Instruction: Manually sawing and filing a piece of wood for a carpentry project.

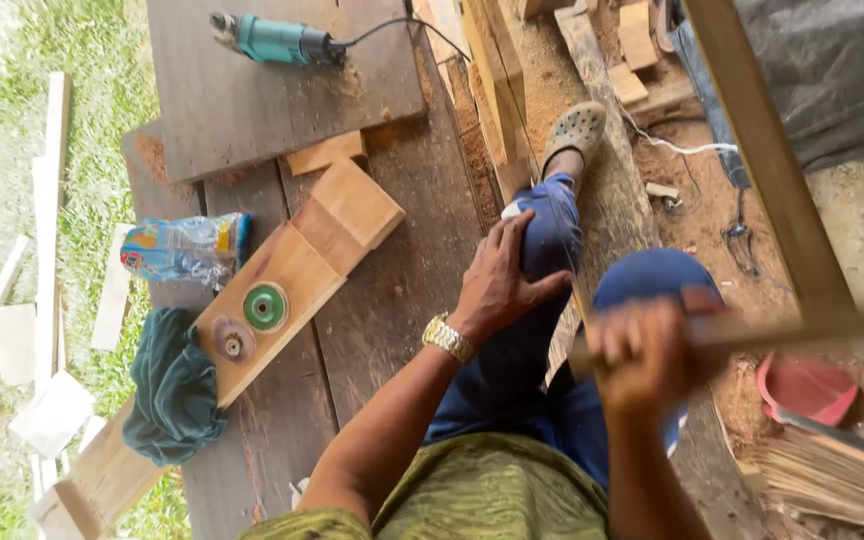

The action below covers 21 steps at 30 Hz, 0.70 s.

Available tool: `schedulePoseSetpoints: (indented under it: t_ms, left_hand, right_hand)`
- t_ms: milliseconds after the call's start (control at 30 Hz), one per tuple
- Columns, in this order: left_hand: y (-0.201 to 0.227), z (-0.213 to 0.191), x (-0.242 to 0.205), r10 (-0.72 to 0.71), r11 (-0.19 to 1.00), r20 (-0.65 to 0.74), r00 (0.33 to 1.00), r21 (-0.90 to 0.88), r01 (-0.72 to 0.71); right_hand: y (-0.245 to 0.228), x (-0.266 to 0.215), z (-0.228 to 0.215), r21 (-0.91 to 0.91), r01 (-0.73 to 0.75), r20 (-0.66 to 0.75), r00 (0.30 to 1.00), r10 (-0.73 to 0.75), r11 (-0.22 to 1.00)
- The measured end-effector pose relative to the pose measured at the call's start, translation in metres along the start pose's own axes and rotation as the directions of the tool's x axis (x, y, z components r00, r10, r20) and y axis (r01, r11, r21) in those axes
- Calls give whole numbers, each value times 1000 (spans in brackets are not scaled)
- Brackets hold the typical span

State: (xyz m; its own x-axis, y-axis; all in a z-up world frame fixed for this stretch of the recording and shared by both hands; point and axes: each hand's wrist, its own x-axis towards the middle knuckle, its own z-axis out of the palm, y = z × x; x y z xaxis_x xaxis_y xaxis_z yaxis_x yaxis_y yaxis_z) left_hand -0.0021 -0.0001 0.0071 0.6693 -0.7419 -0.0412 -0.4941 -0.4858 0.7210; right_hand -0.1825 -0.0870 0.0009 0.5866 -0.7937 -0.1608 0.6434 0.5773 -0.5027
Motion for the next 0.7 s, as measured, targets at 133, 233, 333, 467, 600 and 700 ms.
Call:
schedulePoseSetpoints:
  t_ms: [133, 233, 333, 467, 600, 700]
  left_hand:
    - [-2, -2, 2, -21, 1000, -6, 1000, -3, 21]
    - [1, 1, -5, -41, 999, 40, 998, -27, 42]
    - [1, -2, 6, -11, 1000, -20, 1000, 11, 12]
    - [4, -5, -2, -37, 999, 23, 999, -14, 38]
    - [3, -4, 1, -8, 1000, 29, 1000, -12, 8]
    - [8, -5, -4, -16, 1000, 51, 999, -19, 17]
  right_hand:
    - [12, 57, 112, -264, 311, 89, 950, -299, 913]
    - [-6, 33, 126, -274, 289, 111, 957, -268, 917]
    - [-25, -6, 119, -318, 267, 104, 963, -247, 910]
    - [-70, -96, 70, -319, 142, -89, 980, -178, 937]
    - [-84, -138, 8, -321, 26, -157, 984, -80, 947]
    - [-74, -92, -44, -195, -61, 86, 993, 79, 979]
